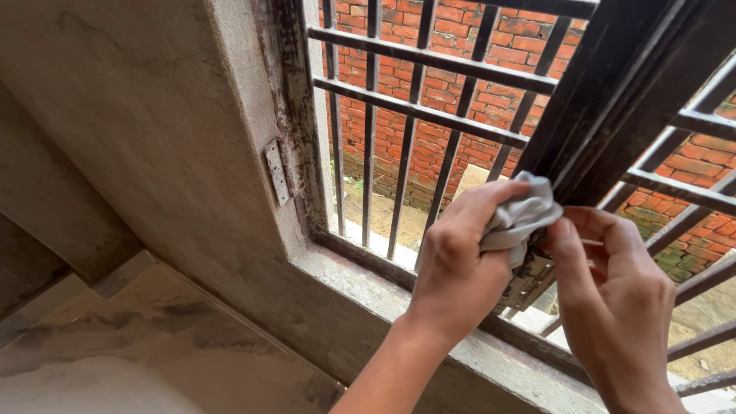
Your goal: The person wipes the metal bars of a window grille using a white cloth. They systematically clean horizontal and vertical bars, moving from one section to another while maintaining a steady wiping motion.
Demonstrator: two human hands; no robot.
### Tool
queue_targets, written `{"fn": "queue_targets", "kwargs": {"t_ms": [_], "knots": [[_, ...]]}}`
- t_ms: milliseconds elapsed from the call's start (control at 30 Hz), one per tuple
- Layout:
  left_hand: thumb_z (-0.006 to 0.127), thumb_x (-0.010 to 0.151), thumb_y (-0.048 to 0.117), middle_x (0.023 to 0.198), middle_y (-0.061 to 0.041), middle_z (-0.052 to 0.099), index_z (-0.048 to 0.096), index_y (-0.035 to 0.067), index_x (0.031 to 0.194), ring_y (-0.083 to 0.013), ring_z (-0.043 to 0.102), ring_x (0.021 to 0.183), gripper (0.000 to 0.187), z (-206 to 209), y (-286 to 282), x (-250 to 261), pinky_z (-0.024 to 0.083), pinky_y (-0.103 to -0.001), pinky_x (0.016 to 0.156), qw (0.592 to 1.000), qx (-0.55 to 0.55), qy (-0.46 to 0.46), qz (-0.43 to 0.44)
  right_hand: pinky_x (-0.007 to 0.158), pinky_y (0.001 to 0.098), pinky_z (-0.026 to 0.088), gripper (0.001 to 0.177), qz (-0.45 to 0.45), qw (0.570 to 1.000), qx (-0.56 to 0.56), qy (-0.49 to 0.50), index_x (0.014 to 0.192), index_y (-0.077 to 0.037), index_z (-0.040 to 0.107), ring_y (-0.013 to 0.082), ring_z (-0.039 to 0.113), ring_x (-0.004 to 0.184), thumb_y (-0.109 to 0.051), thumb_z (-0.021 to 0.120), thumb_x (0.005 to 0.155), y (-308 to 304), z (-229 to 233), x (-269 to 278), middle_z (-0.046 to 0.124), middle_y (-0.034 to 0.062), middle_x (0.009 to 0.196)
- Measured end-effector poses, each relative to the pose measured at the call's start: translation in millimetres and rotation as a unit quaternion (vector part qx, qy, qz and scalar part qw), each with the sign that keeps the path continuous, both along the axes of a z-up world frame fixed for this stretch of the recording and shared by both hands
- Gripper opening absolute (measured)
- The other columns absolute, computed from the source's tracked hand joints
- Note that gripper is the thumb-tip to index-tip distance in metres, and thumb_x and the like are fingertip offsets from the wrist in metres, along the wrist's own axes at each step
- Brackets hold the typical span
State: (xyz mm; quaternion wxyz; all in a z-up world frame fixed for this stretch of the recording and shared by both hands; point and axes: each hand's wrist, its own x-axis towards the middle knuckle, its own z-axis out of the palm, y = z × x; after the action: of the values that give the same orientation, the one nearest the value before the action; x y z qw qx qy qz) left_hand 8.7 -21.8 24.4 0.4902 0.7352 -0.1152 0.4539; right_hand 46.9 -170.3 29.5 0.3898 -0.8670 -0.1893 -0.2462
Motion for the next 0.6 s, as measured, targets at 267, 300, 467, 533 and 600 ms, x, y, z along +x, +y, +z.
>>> {"fn": "queue_targets", "kwargs": {"t_ms": [267,300,467,533,600], "knots": [[0.073,0.092,0.000,0.123,-0.015,0.073,0.070,0.004,0.124,-0.0285,0.073,0.117,0.032,2.2,-4.5,17.1,0.060,-0.036,0.103,0.997,-0.047,-0.062,0.016,0.074,0.0318,0.047,0.033,-0.025,0.987,0.074,-0.137,0.115,0.005,0.055,0.0164,0.057,0.084,-0.028,0.054,0.119,31.1,-30.2,9.3,0.058,0.0120,0.101],[0.074,0.092,0.001,0.125,-0.016,0.073,0.071,0.004,0.123,-0.0287,0.074,0.117,0.032,-0.6,-5.8,18.5,0.061,-0.036,0.101,0.996,-0.061,-0.058,0.010,0.082,0.0309,0.046,0.031,-0.007,0.982,0.073,-0.174,0.115,0.005,0.053,0.0148,0.054,0.091,-0.025,0.051,0.123,34.0,-37.4,11.7,0.054,0.0131,0.106],[0.073,0.093,0.000,0.116,-0.014,0.075,0.072,0.002,0.117,-0.0269,0.075,0.108,0.025,-12.3,-10.0,24.6,0.062,-0.036,0.098,0.996,-0.073,-0.057,0.005,0.088,0.0251,0.044,0.026,0.096,0.967,0.218,-0.090,0.130,0.000,0.042,0.0078,0.047,0.101,-0.024,0.038,0.121,40.3,-53.0,17.2,0.046,0.0068,0.119],[0.073,0.091,-0.001,0.118,-0.015,0.073,0.072,0.002,0.117,-0.0283,0.075,0.108,0.026,-16.5,-10.5,23.6,0.062,-0.036,0.096,0.995,-0.081,-0.052,0.003,0.091,0.0245,0.045,0.027,0.112,0.964,0.222,-0.099,0.132,0.000,0.039,0.0074,0.049,0.104,-0.024,0.033,0.122,40.8,-53.7,15.6,0.047,0.0060,0.122],[0.072,0.090,-0.002,0.121,-0.017,0.070,0.072,0.002,0.119,-0.0299,0.074,0.108,0.029,-19.4,-12.0,23.2,0.062,-0.036,0.093,0.995,-0.093,-0.040,0.003,0.095,0.0258,0.045,0.028,0.107,0.963,0.224,-0.106,0.133,0.000,0.040,0.0076,0.048,0.104,-0.025,0.032,0.123,42.2,-53.6,14.2,0.048,0.0065,0.120]]}}
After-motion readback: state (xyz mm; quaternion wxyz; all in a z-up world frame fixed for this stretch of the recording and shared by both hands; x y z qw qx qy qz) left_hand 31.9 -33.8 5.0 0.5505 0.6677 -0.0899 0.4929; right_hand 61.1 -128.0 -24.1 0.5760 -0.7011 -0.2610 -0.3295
